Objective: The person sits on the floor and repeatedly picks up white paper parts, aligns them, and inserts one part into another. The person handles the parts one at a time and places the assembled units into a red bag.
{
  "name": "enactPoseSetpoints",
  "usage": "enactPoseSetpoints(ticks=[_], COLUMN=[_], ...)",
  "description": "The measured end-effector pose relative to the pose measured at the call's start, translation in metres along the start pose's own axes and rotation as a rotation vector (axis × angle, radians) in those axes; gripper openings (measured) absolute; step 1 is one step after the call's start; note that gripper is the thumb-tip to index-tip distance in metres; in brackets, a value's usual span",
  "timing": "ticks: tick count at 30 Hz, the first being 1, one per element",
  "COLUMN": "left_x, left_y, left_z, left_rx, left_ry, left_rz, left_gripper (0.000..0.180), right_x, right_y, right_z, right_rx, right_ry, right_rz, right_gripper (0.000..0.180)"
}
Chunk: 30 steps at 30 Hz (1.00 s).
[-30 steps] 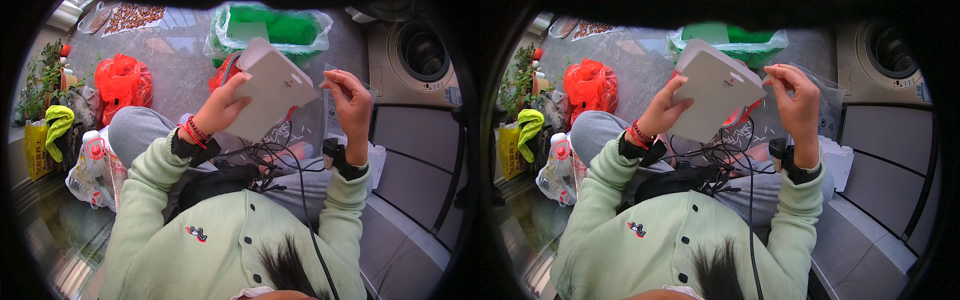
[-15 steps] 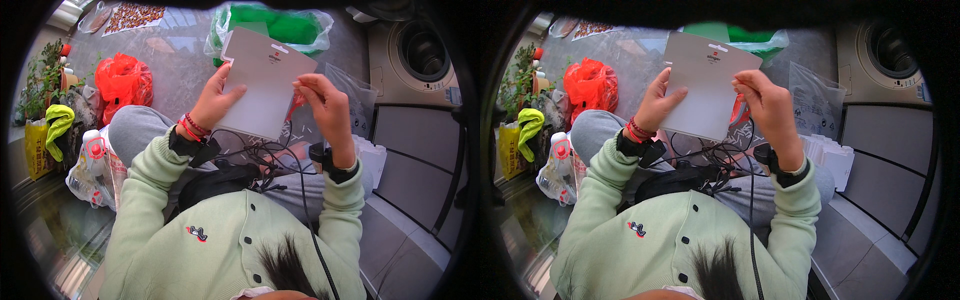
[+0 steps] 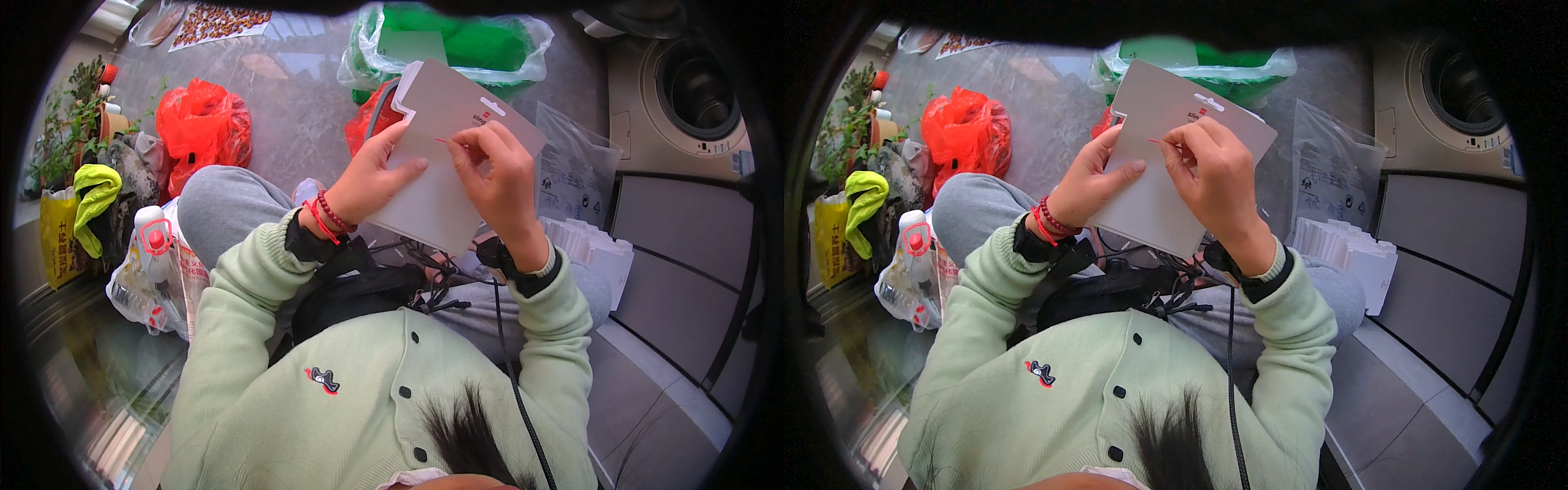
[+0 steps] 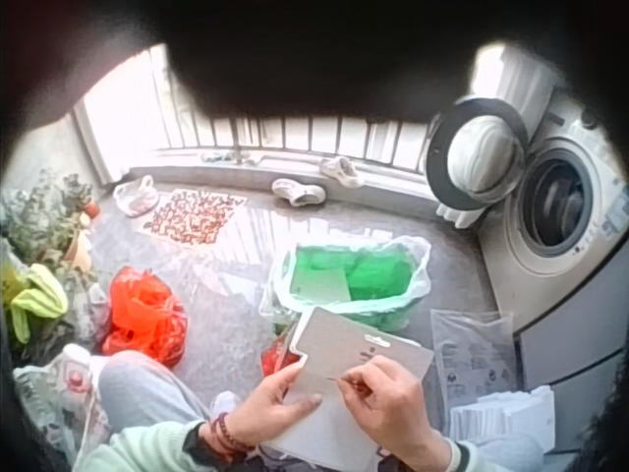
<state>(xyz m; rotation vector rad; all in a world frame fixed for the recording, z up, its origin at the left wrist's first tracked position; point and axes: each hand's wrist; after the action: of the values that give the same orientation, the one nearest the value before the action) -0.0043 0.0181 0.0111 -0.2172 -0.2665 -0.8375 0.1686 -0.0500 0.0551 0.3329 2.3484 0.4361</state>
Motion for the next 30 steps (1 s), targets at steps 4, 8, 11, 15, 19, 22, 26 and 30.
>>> enactPoseSetpoints(ticks=[4,8,11,15,19,22,26,30], left_x=[0.0,0.0,0.0,0.001,0.002,0.001,0.002,0.002], left_y=[0.0,0.0,-0.001,-0.002,-0.002,-0.001,-0.002,-0.004], left_z=[0.0,0.0,-0.001,-0.004,-0.004,-0.002,-0.001,-0.002], left_rx=[0.02,0.027,0.035,0.069,0.091,0.076,-0.018,-0.03], left_ry=[0.029,0.04,0.066,0.147,0.152,0.097,-0.052,-0.046], left_rz=[0.001,0.001,0.016,0.021,0.012,0.016,0.053,0.033], left_gripper=[0.043,0.042,0.043,0.044,0.045,0.047,0.051,0.052], right_x=[0.0,-0.001,0.001,0.006,0.006,0.0,-0.004,-0.004], right_y=[0.0,0.0,-0.001,-0.004,-0.004,-0.003,0.0,0.0], right_z=[0.001,0.001,0.001,-0.001,-0.002,-0.002,-0.002,-0.003], right_rx=[-0.022,-0.02,-0.04,-0.1,-0.082,-0.018,0.014,0.025], right_ry=[-0.047,-0.07,-0.094,-0.158,-0.121,-0.032,-0.023,-0.001], right_rz=[-0.016,-0.026,-0.008,0.02,0.031,0.058,0.08,0.092], right_gripper=[0.007,0.007,0.008,0.009,0.011,0.011,0.012,0.01])
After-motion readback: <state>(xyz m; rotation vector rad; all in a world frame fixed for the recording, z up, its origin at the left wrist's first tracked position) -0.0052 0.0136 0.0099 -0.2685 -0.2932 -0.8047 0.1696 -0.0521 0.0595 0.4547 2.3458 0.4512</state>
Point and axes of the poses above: each hand's wrist, its own y-axis towards the middle knuckle, its own x-axis out of the palm, z = x × y, and after that the axes turned 1 degree about -y, right-handed
